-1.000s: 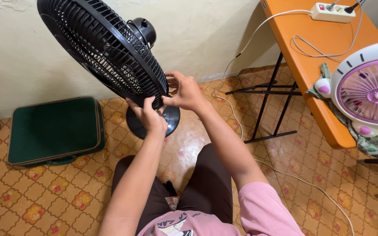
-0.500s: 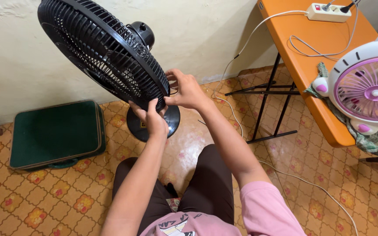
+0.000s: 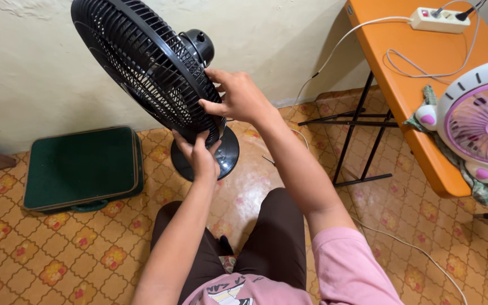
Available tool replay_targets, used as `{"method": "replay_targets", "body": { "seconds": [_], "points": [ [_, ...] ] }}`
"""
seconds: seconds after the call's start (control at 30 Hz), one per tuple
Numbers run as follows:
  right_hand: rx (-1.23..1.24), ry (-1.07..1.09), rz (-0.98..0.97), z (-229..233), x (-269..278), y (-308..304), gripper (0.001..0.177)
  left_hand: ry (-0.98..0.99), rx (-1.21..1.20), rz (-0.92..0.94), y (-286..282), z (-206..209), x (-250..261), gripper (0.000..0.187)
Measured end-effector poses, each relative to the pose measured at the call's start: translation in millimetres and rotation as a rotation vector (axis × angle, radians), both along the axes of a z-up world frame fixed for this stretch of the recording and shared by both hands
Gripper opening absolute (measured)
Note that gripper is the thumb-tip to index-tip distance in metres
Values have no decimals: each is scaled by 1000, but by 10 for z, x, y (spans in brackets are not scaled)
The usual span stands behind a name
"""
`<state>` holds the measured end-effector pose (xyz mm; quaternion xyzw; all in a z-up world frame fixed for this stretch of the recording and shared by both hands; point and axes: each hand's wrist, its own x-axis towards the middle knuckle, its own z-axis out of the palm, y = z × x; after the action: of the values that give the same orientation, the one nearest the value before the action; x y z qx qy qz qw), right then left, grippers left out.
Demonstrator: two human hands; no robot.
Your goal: The person sits on the floor and disassembles a black standing fan by hand. They remove the front grille, then the fan blades, and place the grille on a green tray beside them.
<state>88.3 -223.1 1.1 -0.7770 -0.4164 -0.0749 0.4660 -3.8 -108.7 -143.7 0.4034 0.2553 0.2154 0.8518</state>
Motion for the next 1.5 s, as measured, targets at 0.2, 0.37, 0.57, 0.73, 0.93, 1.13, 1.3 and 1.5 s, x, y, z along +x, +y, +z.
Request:
{"method": "replay_targets", "body": {
  "seconds": [0.2,0.37,0.57,0.73,0.93,1.13,1.3,1.5],
  "points": [
    [-56,-175,-51,47,11,24,59,-57,-1,-16,26,-64,-6,106],
    [-102,-51,-54,99,8,-24,61,-63,30,3,-51,-123,32,108],
    [-58,-23,-57,138,60,-92,62,-25,529,-128,32,-179,-118,111],
    [-55,11,-22,99,104,-195,64,-84,1033,109,286,193,-286,79],
    [-14,83,-2,79,172,-349,62,-143,1891,305,648,1054,-15,49],
    [-22,104,-46,94,188,-395,61,-234,1963,179,841,1498,216,89],
    [-22,99,-47,134,246,-446,61,-274,2105,154,1170,1655,401,93],
    [-4,-252,-136,180,224,-356,67,-342,2036,103,1171,1541,488,90]
  ]
}}
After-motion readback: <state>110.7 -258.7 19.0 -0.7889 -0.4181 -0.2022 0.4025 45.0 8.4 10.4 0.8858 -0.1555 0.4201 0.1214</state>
